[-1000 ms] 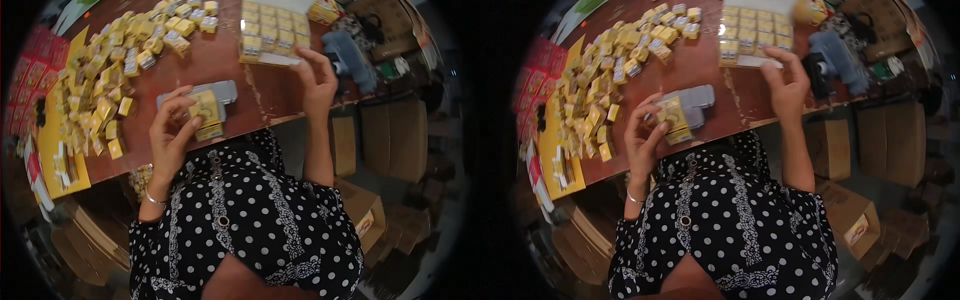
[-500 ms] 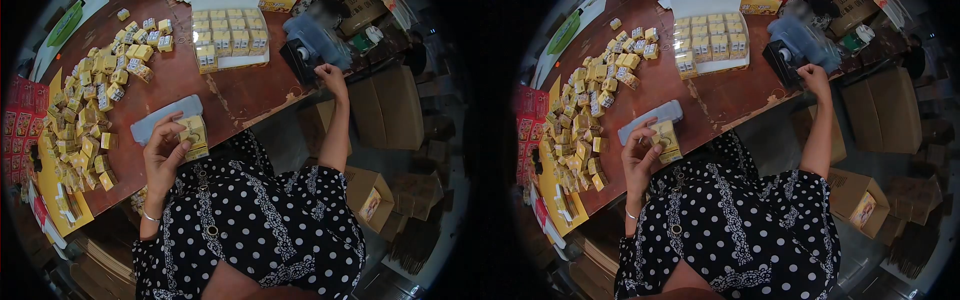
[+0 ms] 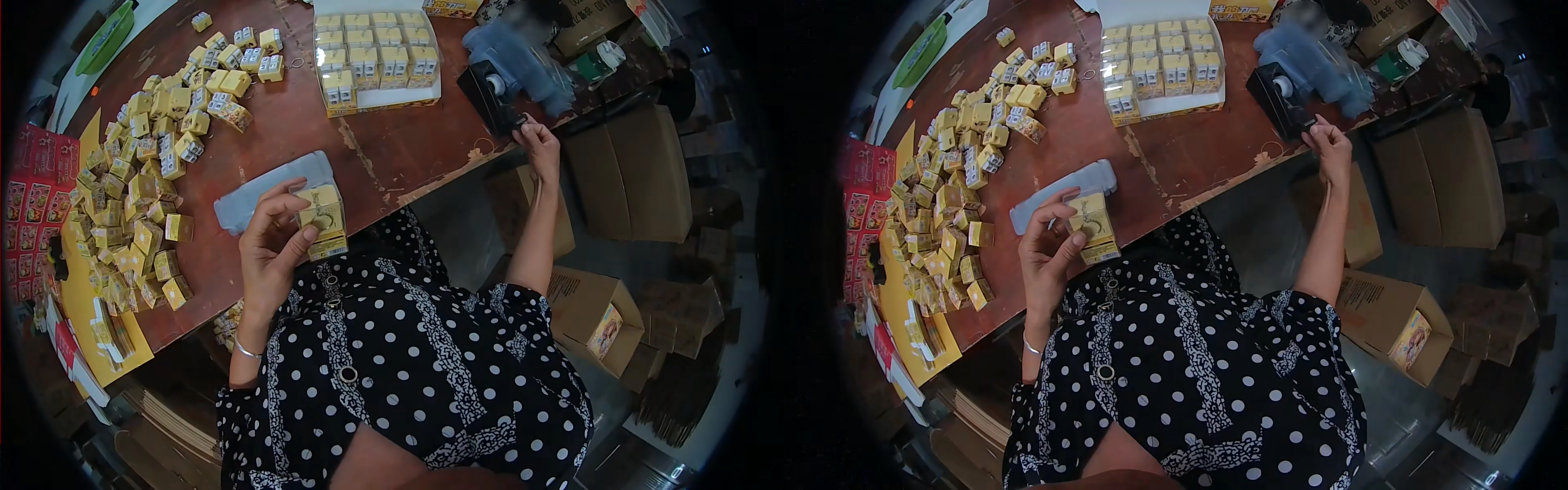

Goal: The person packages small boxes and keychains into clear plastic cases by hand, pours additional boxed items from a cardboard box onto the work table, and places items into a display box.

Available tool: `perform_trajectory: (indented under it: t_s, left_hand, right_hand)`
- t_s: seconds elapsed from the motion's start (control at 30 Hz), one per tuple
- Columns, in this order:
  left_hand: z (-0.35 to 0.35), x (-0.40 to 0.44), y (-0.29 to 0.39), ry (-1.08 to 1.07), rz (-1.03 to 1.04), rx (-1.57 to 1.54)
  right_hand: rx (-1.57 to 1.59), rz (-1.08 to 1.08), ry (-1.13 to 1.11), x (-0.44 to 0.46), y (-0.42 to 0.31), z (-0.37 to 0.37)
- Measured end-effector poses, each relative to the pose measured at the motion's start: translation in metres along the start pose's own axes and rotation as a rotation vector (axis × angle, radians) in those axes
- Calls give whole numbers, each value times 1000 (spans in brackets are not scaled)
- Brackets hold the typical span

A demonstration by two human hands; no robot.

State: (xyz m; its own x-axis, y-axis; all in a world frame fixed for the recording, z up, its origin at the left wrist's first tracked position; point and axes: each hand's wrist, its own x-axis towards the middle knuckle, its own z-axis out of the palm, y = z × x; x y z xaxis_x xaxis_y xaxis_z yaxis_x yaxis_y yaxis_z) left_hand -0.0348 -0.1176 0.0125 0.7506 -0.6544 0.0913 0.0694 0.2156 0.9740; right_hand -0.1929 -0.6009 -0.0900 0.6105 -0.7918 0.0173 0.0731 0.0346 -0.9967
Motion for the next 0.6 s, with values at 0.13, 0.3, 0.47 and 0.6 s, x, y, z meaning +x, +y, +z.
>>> perform_trajectory:
  t_s: [0.13,0.3,0.47,0.6]
  left_hand:
    - [0,1,1,-1,54,17]
    - [3,3,5,53,126,-12]
    - [6,3,5,120,237,123]
    - [8,5,5,155,370,375]
  right_hand:
    - [-60,-104,72,-2,2,8]
    - [-675,-390,226,3,-6,-11]
    - [-101,-358,-51,-73,-115,111]
    - [180,-252,-515,-160,-137,211]
